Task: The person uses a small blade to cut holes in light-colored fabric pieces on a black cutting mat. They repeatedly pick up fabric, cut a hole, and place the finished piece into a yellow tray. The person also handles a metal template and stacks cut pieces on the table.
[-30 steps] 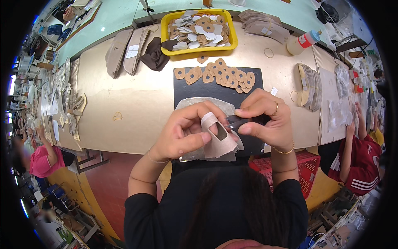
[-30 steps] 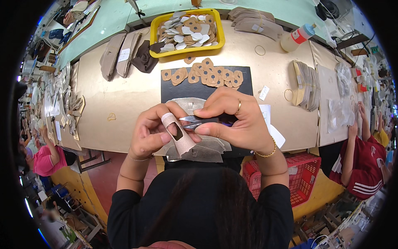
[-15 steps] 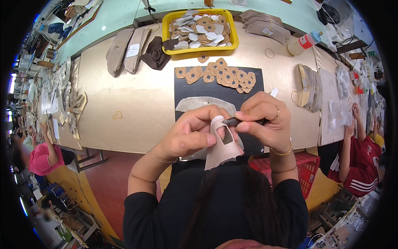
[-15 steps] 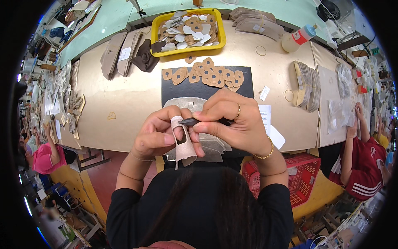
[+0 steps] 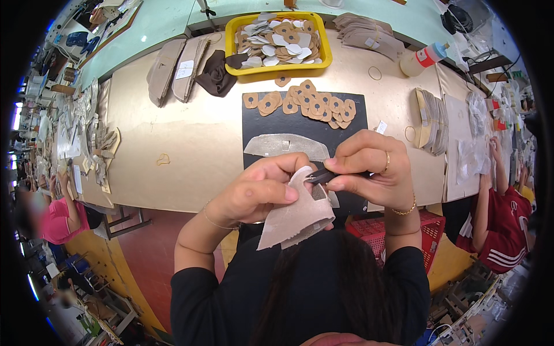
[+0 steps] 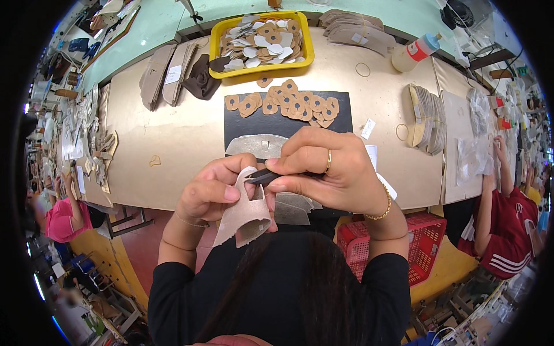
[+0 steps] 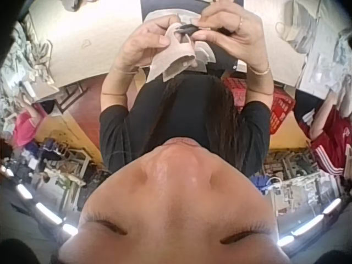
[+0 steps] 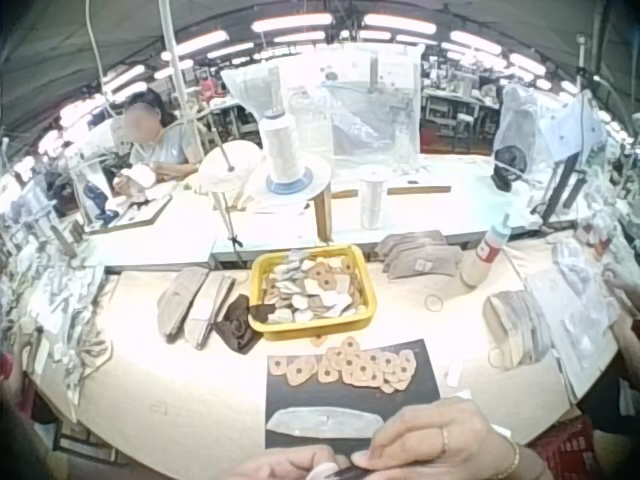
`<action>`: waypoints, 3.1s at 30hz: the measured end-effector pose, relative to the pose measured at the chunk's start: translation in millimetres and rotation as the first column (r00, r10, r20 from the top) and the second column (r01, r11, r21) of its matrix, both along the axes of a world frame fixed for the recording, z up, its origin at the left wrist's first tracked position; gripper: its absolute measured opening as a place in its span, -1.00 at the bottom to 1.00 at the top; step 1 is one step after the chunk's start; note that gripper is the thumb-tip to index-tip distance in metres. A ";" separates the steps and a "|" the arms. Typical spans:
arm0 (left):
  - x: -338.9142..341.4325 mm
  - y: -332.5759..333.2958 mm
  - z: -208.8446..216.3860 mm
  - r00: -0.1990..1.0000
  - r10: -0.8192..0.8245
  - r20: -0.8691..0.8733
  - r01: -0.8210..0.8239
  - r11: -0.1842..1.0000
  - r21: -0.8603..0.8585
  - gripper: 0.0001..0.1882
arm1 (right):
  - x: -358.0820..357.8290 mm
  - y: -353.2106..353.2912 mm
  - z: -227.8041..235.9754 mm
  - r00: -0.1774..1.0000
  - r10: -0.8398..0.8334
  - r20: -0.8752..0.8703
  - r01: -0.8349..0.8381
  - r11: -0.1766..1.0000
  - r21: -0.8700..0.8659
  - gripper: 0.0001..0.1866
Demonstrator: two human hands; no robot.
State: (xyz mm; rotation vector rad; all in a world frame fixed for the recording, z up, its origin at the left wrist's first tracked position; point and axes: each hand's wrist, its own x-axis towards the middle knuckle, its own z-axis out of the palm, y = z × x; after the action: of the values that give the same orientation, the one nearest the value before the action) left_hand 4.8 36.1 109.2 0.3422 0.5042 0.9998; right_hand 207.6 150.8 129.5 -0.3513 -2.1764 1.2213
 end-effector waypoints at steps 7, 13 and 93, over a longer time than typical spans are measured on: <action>-1.0 2.4 0.1 0.999 -0.035 0.035 0.036 0.999 -0.012 -0.75 | -0.1 -0.4 -1.4 1.000 -0.007 -0.031 0.007 1.000 0.002 -0.72; -1.9 4.5 3.4 0.998 -0.065 0.016 0.065 0.998 -0.022 -0.76 | 2.3 0.9 1.8 0.999 0.010 0.036 -0.009 1.000 -0.012 -0.78; -16.9 -0.5 -82.5 -0.216 0.251 -0.943 0.579 0.811 0.083 -0.81 | -2.9 -19.0 -122.0 0.717 -0.219 0.662 0.291 0.957 0.001 -0.64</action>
State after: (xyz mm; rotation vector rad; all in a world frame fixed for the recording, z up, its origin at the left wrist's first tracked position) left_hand -12.1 35.6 26.7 1.8808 1.6393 0.2263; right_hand 204.7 131.8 7.5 -1.2584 -2.5115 1.1575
